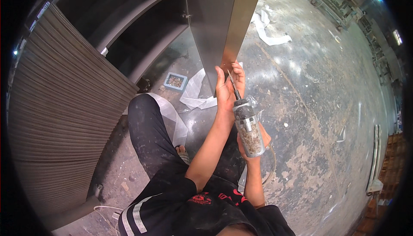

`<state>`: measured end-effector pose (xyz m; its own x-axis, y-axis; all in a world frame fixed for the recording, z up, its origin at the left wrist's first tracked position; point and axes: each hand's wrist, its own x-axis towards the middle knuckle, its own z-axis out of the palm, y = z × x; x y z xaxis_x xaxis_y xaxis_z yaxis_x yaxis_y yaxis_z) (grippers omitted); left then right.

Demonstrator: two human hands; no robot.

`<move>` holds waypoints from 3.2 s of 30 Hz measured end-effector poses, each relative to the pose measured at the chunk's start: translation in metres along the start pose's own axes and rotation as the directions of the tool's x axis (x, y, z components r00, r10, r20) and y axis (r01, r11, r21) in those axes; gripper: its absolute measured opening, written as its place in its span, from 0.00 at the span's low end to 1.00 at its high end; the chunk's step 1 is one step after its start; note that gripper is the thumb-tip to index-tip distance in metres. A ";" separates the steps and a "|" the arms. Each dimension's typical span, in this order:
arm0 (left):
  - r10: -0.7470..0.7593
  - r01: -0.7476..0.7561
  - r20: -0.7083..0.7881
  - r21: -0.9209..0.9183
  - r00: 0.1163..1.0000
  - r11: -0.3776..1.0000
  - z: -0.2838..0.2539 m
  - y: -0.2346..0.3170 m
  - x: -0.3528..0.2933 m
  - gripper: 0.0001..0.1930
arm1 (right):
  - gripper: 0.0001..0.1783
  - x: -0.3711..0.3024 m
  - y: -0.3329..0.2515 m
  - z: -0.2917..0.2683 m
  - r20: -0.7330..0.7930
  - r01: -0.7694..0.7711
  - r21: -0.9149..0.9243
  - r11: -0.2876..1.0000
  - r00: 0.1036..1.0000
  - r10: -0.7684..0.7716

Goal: Attaching a decorative or functional metal strip to a furniture cabinet door using a pneumatic drill and screws.

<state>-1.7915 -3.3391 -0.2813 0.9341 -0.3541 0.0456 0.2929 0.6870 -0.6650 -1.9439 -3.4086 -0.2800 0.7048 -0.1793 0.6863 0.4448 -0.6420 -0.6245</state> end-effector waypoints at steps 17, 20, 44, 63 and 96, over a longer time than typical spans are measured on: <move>0.094 -0.138 0.241 0.175 0.966 0.975 -0.015 0.009 0.016 0.27 | 0.13 0.004 0.004 0.001 0.069 0.006 -0.079 0.997 0.998 0.000; 0.047 -0.057 0.166 0.053 0.985 0.997 -0.016 0.008 0.010 0.29 | 0.12 0.003 0.003 -0.001 0.044 0.028 0.000 1.000 0.999 -0.028; 0.043 -0.051 0.172 0.045 0.984 0.998 -0.001 0.001 0.002 0.27 | 0.13 0.008 -0.002 0.005 0.025 -0.003 0.008 1.000 1.000 0.003; -0.001 -0.010 0.077 0.149 0.997 0.989 0.001 0.002 0.000 0.30 | 0.15 0.004 -0.002 0.006 -0.040 -0.037 0.075 0.996 0.998 0.040; -0.491 -0.818 -0.814 -0.491 0.310 0.298 0.183 -0.075 0.054 0.03 | 0.17 -0.019 -0.009 -0.011 -0.097 -0.125 0.186 0.975 0.985 0.144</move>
<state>-1.7256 -3.2930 -0.0924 -0.0207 -0.9637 -0.2661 -0.7776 0.1828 -0.6017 -1.9673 -3.4072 -0.2838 0.7049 -0.3413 0.6218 0.4482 -0.4650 -0.7634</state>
